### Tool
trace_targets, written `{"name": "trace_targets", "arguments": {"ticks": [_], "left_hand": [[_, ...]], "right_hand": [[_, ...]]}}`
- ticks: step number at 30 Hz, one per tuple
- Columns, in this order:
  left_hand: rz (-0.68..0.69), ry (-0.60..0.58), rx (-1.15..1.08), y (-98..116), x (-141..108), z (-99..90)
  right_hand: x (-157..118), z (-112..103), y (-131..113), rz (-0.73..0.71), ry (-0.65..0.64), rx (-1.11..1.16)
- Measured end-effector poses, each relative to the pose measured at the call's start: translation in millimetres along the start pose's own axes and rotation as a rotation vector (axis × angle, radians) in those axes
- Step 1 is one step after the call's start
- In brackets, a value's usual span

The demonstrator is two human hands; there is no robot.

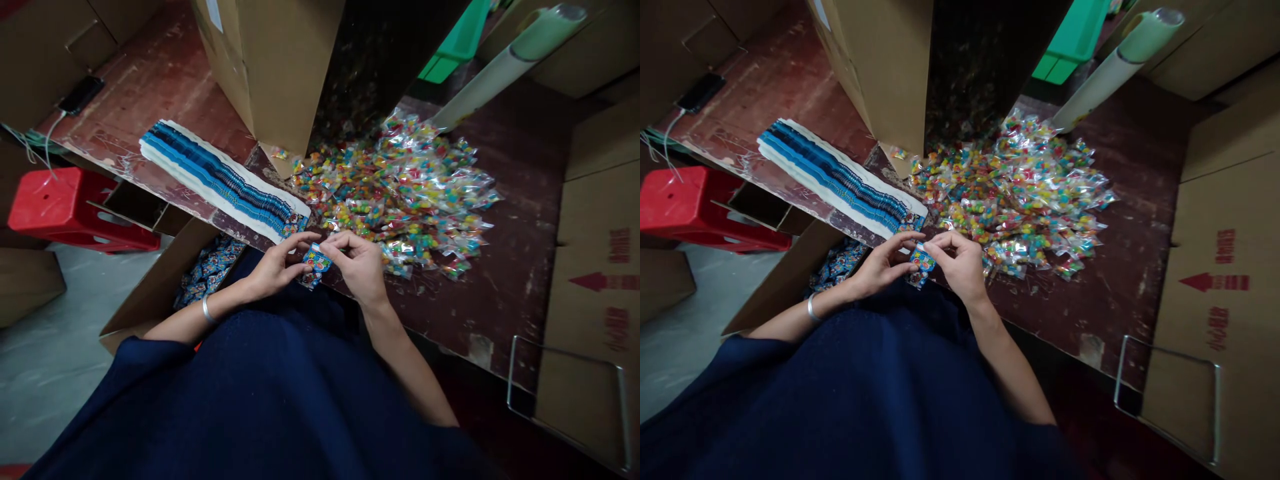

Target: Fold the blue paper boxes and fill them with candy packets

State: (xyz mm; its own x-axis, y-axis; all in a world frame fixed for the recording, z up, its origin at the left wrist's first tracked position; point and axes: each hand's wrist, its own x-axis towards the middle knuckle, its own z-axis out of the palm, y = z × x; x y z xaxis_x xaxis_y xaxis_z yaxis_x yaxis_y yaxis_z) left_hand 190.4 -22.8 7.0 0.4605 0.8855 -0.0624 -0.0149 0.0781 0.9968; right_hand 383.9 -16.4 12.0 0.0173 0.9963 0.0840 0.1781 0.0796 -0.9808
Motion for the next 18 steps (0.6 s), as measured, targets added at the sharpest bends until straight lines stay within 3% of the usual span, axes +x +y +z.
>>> {"name": "trace_targets", "arguments": {"ticks": [3, 5, 8, 10, 11, 14, 16, 18], "left_hand": [[-0.025, 0.01, -0.041, -1.7, -0.9, -2.7], [-0.068, -0.016, -0.038, -2.3, -3.7, -15.3], [-0.157, -0.167, 0.168, -0.7, -15.7, -57.4], [-0.221, -0.301, 0.486, 0.1, -28.9, -94.8], [-0.241, -0.308, 0.645, 0.2, -35.9, -112.8], [-0.294, -0.241, 0.775, -0.6, -51.9, -149.4], [-0.297, -0.175, 0.768, -0.4, -54.1, -153.9], [-0.292, -0.149, 0.689, 0.3, -49.1, -143.9]], "right_hand": [[-7.1, 4.7, -0.5, -0.076, -0.01, -0.07], [-10.6, 7.7, 4.3, -0.093, -0.07, -0.091], [-9.9, 14.7, 20.5, -0.157, -0.139, -0.21], [-5.4, 22.9, 33.9, -0.235, -0.151, -0.377], [-2.5, 27.9, 39.9, -0.272, -0.165, -0.463], [6.1, 43.0, 52.0, -0.333, -0.239, -0.637], [9.8, 49.1, 55.5, -0.337, -0.259, -0.687], [11.1, 49.9, 56.9, -0.352, -0.265, -0.693]]}}
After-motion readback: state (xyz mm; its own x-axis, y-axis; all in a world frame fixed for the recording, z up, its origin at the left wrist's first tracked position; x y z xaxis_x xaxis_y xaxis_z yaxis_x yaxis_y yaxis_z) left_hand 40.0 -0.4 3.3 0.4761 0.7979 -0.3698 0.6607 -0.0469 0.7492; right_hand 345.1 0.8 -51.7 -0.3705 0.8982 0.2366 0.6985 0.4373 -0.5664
